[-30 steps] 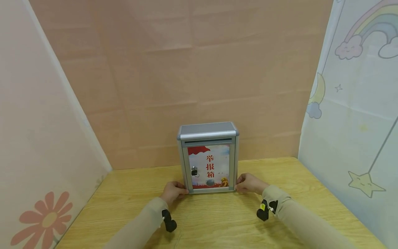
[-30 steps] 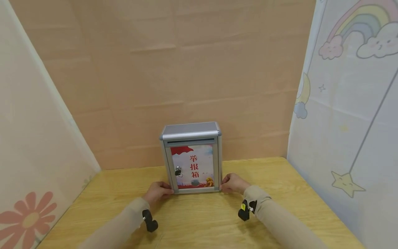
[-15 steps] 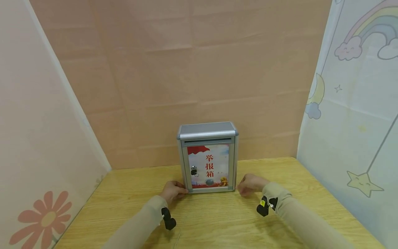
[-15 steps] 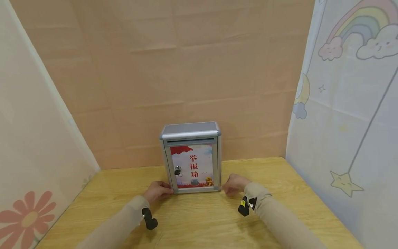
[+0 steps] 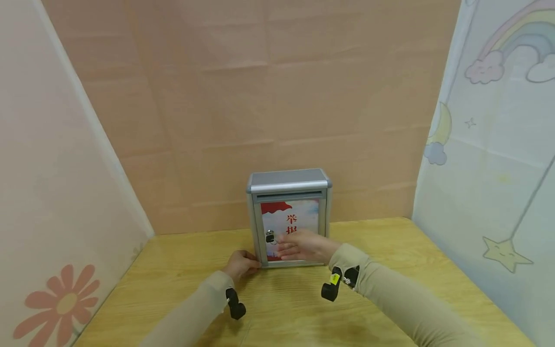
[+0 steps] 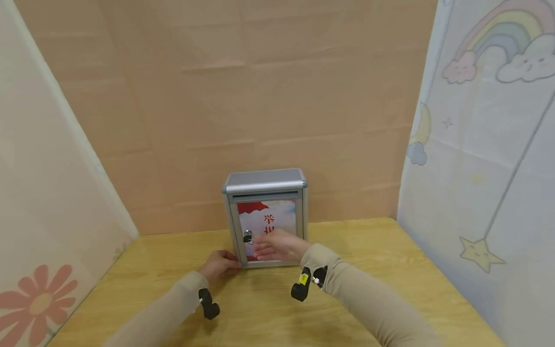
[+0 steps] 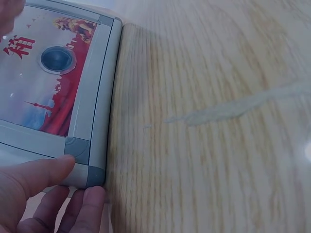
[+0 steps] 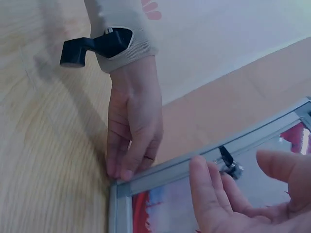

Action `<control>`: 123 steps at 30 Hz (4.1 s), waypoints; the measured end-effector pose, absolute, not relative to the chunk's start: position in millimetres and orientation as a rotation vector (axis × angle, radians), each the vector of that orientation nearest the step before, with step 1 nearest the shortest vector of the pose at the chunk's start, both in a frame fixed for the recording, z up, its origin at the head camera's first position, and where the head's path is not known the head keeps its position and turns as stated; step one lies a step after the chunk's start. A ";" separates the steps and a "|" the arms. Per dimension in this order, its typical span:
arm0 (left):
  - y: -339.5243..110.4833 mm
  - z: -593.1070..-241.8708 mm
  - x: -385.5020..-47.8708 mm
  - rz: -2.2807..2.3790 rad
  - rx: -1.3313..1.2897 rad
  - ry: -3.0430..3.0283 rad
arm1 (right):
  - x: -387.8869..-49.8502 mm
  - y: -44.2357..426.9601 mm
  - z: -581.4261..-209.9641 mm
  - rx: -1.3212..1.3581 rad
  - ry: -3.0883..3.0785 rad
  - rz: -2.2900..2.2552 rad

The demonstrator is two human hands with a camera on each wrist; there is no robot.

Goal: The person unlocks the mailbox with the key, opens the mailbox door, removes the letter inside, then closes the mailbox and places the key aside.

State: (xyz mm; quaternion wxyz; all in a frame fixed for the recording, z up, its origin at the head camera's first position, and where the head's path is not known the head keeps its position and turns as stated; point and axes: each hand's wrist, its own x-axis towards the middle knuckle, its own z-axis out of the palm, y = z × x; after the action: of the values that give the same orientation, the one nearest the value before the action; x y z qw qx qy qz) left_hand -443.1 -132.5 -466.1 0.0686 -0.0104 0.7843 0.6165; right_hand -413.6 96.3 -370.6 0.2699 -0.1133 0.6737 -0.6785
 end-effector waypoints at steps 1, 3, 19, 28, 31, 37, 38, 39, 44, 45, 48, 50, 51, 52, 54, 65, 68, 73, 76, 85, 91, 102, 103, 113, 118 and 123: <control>-132.3 -466.8 -443.2 1.862 -0.023 2.359 | -415.0 91.6 -371.3 -0.263 1.804 -1.859; -131.6 -467.8 -443.2 1.874 -0.011 2.353 | -418.2 83.9 -374.7 -0.180 1.785 -1.914; -131.0 -463.6 -442.9 1.842 -0.048 2.388 | -427.3 63.1 -384.1 0.022 1.564 -2.130; -132.0 -466.5 -442.5 1.858 -0.056 2.376 | -426.6 60.6 -394.3 0.010 1.386 -2.199; -132.4 -466.9 -441.7 1.847 -0.039 2.387 | -425.8 59.1 -398.8 -0.026 1.277 -2.227; -132.3 -465.7 -440.2 1.842 -0.024 2.393 | -424.8 56.6 -408.9 -0.102 1.079 -2.266; -132.2 -465.5 -440.3 1.844 -0.025 2.389 | -424.8 56.3 -410.0 -0.118 1.062 -2.266; -132.1 -465.1 -440.2 1.843 -0.024 2.390 | -424.9 56.0 -410.9 -0.129 1.049 -2.265; -132.2 -465.0 -440.0 1.837 -0.026 2.394 | -424.9 58.0 -411.3 -0.143 1.208 -2.218; -132.3 -465.1 -439.8 1.835 -0.024 2.396 | -424.8 59.1 -410.3 -0.141 1.280 -2.199; -132.7 -465.2 -440.2 1.839 -0.023 2.392 | -425.3 62.1 -404.9 -0.162 1.513 -2.112; -133.3 -464.4 -439.6 1.831 -0.021 2.399 | -425.1 62.9 -399.7 -0.189 1.649 -2.044; -133.6 -464.3 -439.9 1.829 -0.019 2.404 | -424.6 62.3 -396.3 -0.197 1.704 -2.018; -133.7 -464.2 -440.3 1.827 -0.019 2.408 | -424.3 61.3 -393.3 -0.208 1.755 -1.990; -133.7 -463.7 -440.5 1.834 -0.009 2.408 | -423.4 58.6 -388.3 -0.213 1.832 -1.948; -134.2 -466.0 -441.2 1.848 -0.006 2.396 | -422.0 51.8 -387.3 -0.172 1.841 -1.950; -135.5 -467.7 -442.7 1.837 -0.004 2.406 | -421.6 51.4 -387.8 -0.182 1.835 -1.953; -137.2 -468.4 -443.0 1.844 0.006 2.393 | -422.0 51.3 -388.1 -0.183 1.827 -1.955; -137.5 -467.1 -442.1 1.855 0.004 2.387 | -421.9 51.8 -387.2 -0.182 1.839 -1.942; -136.2 -468.7 -442.1 1.851 0.025 2.410 | -411.0 61.0 -386.4 -0.232 1.857 -1.899; -136.2 -470.8 -444.5 1.820 0.053 2.454 | -397.1 76.8 -387.0 -0.368 1.838 -1.836; -130.6 -470.8 -446.9 1.835 0.021 2.420 | -371.8 113.8 -383.8 -0.480 1.792 -1.715; -130.7 -470.8 -447.0 1.836 0.024 2.416 | -369.5 117.9 -383.8 -0.488 1.789 -1.705; -133.3 -465.6 -440.9 1.826 0.063 2.416 | -348.7 156.2 -383.6 -0.555 1.726 -1.664; -130.9 -463.8 -438.4 1.814 0.053 2.426 | -341.8 173.5 -388.5 -0.568 1.692 -1.687; -131.7 -465.1 -439.2 1.789 0.064 2.457 | -336.2 186.7 -389.0 -0.580 1.648 -1.693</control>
State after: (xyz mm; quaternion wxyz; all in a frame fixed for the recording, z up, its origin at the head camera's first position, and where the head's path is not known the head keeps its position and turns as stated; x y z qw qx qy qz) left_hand -439.2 -131.7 -465.1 0.0507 0.0211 0.8072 0.5877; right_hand -336.2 186.7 -389.0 0.3468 -0.2235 0.6354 -0.6527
